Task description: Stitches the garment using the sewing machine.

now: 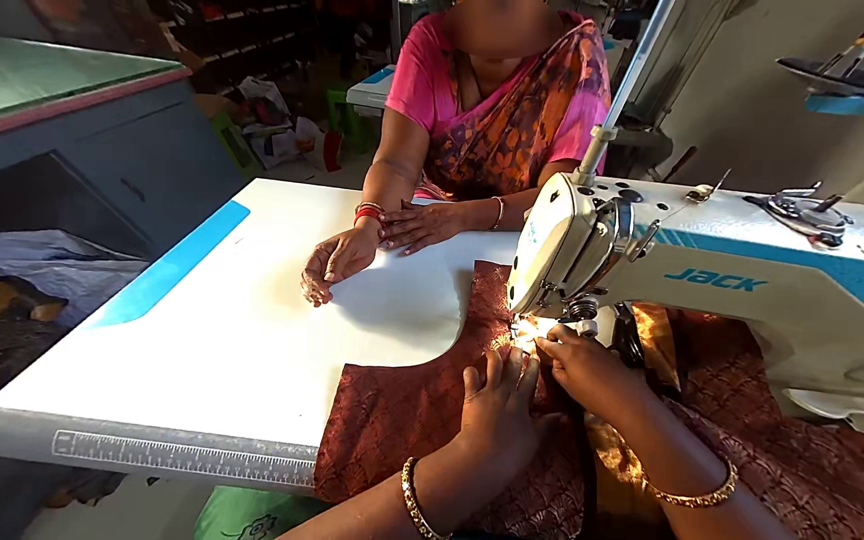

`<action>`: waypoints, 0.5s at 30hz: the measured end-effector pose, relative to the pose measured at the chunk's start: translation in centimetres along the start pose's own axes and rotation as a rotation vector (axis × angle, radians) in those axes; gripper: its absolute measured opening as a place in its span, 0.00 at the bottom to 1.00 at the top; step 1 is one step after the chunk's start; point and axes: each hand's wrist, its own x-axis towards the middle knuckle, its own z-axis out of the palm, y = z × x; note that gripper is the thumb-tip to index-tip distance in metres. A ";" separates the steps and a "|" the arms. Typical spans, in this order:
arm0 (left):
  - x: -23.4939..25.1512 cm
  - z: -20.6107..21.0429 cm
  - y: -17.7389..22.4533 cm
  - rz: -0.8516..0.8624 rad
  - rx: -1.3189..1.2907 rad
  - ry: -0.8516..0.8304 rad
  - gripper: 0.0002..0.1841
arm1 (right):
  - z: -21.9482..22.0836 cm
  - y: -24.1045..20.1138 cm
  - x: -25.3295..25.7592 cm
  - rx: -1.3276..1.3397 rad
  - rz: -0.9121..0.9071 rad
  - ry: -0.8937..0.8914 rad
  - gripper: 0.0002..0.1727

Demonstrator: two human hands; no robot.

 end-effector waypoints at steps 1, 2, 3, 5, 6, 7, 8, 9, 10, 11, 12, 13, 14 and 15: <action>0.0 0.0 0.1 0.000 0.011 0.000 0.42 | 0.1 -0.1 -0.1 -0.005 -0.009 0.006 0.20; 0.1 0.0 0.1 0.001 0.023 -0.010 0.42 | 0.1 -0.2 -0.1 -0.009 -0.006 -0.011 0.20; 0.2 0.0 0.2 0.010 0.036 -0.021 0.43 | -0.1 -0.3 -0.1 -0.009 0.002 -0.031 0.21; 0.3 0.0 0.3 0.026 0.051 -0.033 0.44 | -0.2 -0.2 -0.1 0.007 0.008 -0.044 0.22; 0.3 -0.1 0.4 0.032 0.052 -0.032 0.45 | -0.4 -0.1 -0.1 0.028 0.026 -0.066 0.24; 0.4 -0.1 0.4 0.034 0.049 -0.034 0.46 | -0.5 -0.1 -0.1 0.051 0.041 -0.078 0.26; 0.4 0.0 0.5 0.036 0.045 -0.034 0.48 | -0.6 0.0 -0.2 0.076 0.049 -0.077 0.27; 0.4 0.0 0.7 0.035 0.045 -0.031 0.49 | -0.6 0.0 -0.2 0.095 0.057 -0.075 0.27; 0.4 0.1 0.8 0.032 0.040 -0.025 0.49 | -0.6 0.0 -0.2 0.106 0.065 -0.072 0.28; 0.4 0.2 0.9 0.028 0.037 -0.024 0.50 | -0.6 0.0 -0.2 0.113 0.076 -0.072 0.28; 0.4 0.2 1.1 0.024 0.032 -0.026 0.50 | -0.5 0.0 -0.2 0.118 0.083 -0.070 0.28; 0.4 0.1 1.3 0.018 0.033 -0.036 0.50 | -0.5 0.0 -0.2 0.120 0.088 -0.067 0.28; 0.4 0.1 1.5 0.011 0.034 -0.047 0.50 | -0.5 0.0 -0.2 0.123 0.092 -0.063 0.28; 0.5 0.1 1.7 0.004 0.034 -0.057 0.51 | -0.5 0.0 -0.2 0.128 0.092 -0.058 0.28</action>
